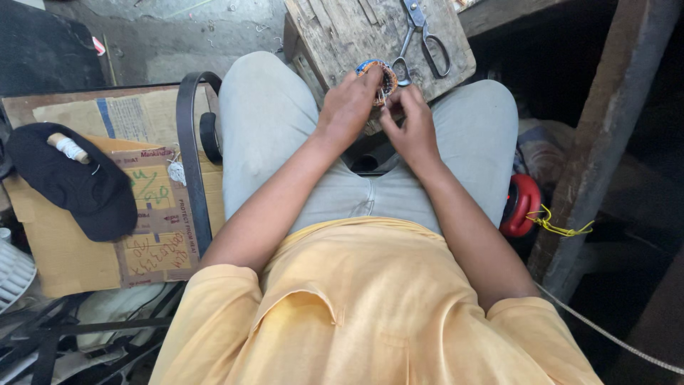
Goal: The person winds copper wire around a small circular coil form using both hands. They use scissors to cut the wire and tie a knot to secure the winding. The person then picks up a spool of white thread and begins to wrap it around the coil.
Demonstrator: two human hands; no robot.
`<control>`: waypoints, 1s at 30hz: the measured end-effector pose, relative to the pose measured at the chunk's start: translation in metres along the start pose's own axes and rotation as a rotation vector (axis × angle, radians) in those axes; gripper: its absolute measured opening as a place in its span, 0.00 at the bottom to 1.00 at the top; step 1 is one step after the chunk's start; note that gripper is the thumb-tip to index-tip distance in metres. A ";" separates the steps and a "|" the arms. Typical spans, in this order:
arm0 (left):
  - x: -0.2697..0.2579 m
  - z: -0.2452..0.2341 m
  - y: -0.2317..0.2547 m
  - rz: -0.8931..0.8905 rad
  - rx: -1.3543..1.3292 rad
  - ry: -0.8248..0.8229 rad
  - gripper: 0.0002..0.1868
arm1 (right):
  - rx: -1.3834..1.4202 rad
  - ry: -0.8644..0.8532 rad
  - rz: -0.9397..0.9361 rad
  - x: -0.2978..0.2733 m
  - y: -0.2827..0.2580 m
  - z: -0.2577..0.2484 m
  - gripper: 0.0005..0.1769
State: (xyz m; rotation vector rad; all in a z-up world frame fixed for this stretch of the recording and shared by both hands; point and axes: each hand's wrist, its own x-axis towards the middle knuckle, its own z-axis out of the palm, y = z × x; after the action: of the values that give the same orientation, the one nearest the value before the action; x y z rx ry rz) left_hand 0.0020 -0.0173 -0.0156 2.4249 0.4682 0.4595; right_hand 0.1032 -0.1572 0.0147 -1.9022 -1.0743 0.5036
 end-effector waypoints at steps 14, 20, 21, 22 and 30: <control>0.000 -0.006 0.002 0.001 -0.001 -0.035 0.14 | 0.157 0.082 0.018 0.009 -0.008 -0.003 0.06; 0.008 -0.010 0.004 0.057 0.101 0.004 0.10 | 0.087 0.021 0.093 0.003 -0.010 -0.010 0.07; 0.009 -0.012 0.005 0.091 0.135 0.018 0.10 | 0.069 0.003 0.122 0.002 -0.008 -0.009 0.08; 0.010 -0.014 0.006 0.079 0.096 0.031 0.10 | 0.116 -0.008 0.154 0.001 -0.005 -0.008 0.10; 0.013 -0.032 0.006 0.173 -0.139 0.126 0.14 | 0.168 -0.019 0.230 -0.002 0.001 0.002 0.14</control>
State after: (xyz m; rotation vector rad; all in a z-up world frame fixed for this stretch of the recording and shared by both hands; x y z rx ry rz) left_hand 0.0016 0.0000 0.0149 2.3198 0.2699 0.6984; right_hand 0.1012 -0.1576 0.0129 -1.8828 -0.8011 0.7199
